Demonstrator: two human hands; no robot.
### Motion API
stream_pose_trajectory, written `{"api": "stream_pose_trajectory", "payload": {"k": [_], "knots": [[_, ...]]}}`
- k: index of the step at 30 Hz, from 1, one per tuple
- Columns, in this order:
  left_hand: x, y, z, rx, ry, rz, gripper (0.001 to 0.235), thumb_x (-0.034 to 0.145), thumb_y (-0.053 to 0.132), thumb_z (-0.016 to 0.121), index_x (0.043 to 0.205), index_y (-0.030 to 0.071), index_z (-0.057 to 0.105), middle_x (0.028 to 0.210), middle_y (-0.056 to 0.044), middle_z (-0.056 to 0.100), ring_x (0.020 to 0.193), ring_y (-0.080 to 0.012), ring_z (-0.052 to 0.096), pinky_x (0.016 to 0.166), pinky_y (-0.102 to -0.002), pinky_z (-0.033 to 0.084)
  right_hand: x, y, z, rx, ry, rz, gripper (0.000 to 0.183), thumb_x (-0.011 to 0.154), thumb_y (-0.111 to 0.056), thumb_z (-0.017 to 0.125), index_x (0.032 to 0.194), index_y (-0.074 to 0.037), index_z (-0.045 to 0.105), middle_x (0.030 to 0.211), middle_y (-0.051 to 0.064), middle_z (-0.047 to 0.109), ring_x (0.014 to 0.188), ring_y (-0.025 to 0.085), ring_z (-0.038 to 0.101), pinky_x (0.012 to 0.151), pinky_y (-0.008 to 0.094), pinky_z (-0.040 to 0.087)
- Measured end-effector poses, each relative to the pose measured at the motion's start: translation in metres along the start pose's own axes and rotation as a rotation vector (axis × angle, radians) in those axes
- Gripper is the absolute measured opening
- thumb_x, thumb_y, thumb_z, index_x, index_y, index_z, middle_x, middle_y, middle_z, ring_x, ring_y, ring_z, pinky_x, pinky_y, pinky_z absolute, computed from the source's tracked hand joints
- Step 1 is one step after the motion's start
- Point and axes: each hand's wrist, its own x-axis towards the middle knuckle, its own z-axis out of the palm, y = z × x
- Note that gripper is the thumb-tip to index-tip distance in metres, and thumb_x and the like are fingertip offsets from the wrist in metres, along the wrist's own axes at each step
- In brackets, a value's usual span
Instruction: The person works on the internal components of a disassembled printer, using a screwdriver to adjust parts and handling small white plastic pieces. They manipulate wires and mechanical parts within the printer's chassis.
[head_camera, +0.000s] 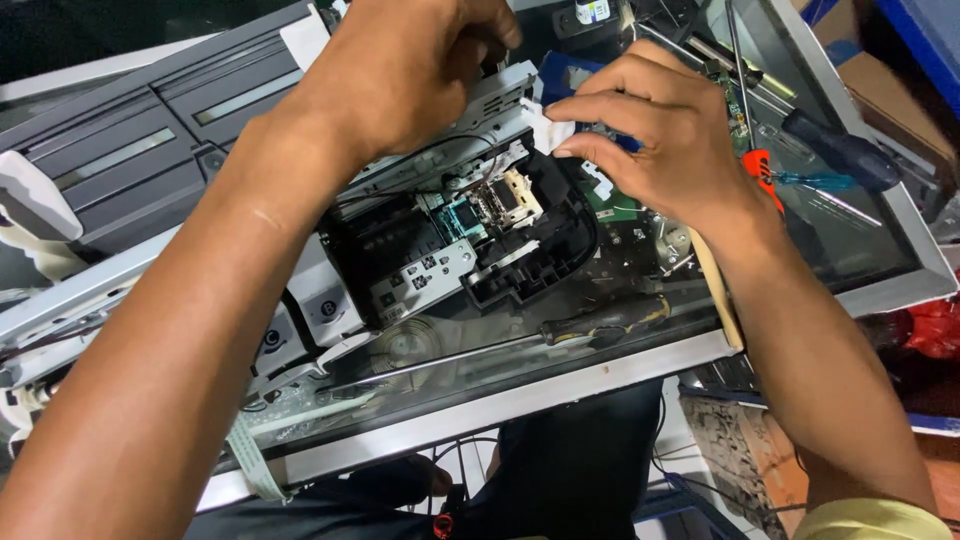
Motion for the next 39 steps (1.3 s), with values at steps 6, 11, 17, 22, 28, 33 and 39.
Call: {"api": "stream_pose_trajectory", "payload": {"k": [6, 11, 17, 22, 28, 33, 39], "knots": [[0.012, 0.005, 0.007, -0.014, -0.144, -0.074, 0.03, 0.083, -0.011, 0.051, 0.095, 0.006, 0.073, 0.065, -0.009, 0.057, 0.056, -0.0272, 0.047, 0.051, -0.042, 0.033, -0.003, 0.006, -0.001, -0.023, 0.017, -0.036, 0.034, 0.097, 0.001, 0.099, 0.123, 0.002, 0.077, 0.107, 0.016, 0.069, 0.095, 0.031, 0.06, 0.08, 0.039, 0.054], [0.016, -0.002, 0.013, -0.016, -0.102, 0.014, 0.034, 0.091, -0.004, 0.052, 0.112, 0.003, 0.077, 0.096, -0.018, 0.076, 0.082, -0.0385, 0.068, 0.068, -0.047, 0.048, -0.018, 0.02, -0.021, -0.032, -0.015, -0.008, 0.017, 0.114, -0.007, 0.075, 0.127, 0.002, 0.07, 0.113, 0.017, 0.066, 0.103, 0.035, 0.058, 0.094, 0.051, 0.054], [0.019, 0.021, 0.002, 0.055, -0.166, -0.134, 0.033, 0.098, -0.003, 0.049, 0.116, 0.001, 0.076, 0.091, -0.02, 0.076, 0.082, -0.04, 0.069, 0.068, -0.053, 0.05, -0.013, 0.023, -0.029, -0.072, -0.053, 0.081, 0.006, 0.109, -0.003, 0.079, 0.105, 0.001, 0.077, 0.097, 0.011, 0.074, 0.09, 0.026, 0.064, 0.079, 0.037, 0.051], [0.018, 0.025, 0.0, -0.004, -0.216, -0.207, 0.032, 0.099, -0.004, 0.046, 0.113, 0.001, 0.074, 0.073, -0.014, 0.069, 0.063, -0.0314, 0.062, 0.058, -0.05, 0.045, -0.013, 0.02, -0.029, -0.046, -0.08, 0.117, 0.007, 0.103, 0.001, 0.082, 0.105, 0.001, 0.075, 0.097, 0.01, 0.071, 0.093, 0.028, 0.061, 0.073, 0.037, 0.049], [0.019, 0.029, 0.001, -0.019, -0.208, -0.24, 0.031, 0.097, -0.006, 0.046, 0.106, 0.002, 0.074, 0.065, -0.011, 0.064, 0.057, -0.0269, 0.055, 0.057, -0.044, 0.043, -0.009, 0.018, -0.003, 0.108, -0.064, 0.088, 0.014, 0.098, -0.002, 0.081, 0.111, -0.002, 0.079, 0.096, 0.01, 0.069, 0.091, 0.024, 0.058, 0.079, 0.037, 0.051], [0.012, 0.017, 0.011, -0.024, -0.097, -0.109, 0.031, 0.093, -0.007, 0.046, 0.107, -0.004, 0.074, 0.062, -0.01, 0.062, 0.054, -0.0277, 0.054, 0.06, -0.043, 0.046, 0.005, -0.008, 0.01, 0.11, -0.19, 0.126, 0.034, 0.089, -0.027, 0.091, 0.112, -0.006, 0.079, 0.082, 0.004, 0.059, 0.084, 0.025, 0.054, 0.06, 0.037, 0.046], [0.011, 0.018, 0.011, -0.023, -0.085, -0.099, 0.029, 0.096, -0.007, 0.048, 0.111, -0.006, 0.073, 0.059, -0.012, 0.061, 0.051, -0.0283, 0.055, 0.053, -0.043, 0.043, 0.004, -0.009, 0.02, 0.118, -0.245, 0.175, 0.022, 0.089, -0.024, 0.088, 0.106, -0.012, 0.082, 0.085, 0.004, 0.061, 0.079, 0.027, 0.06, 0.092, 0.043, 0.051]]}}
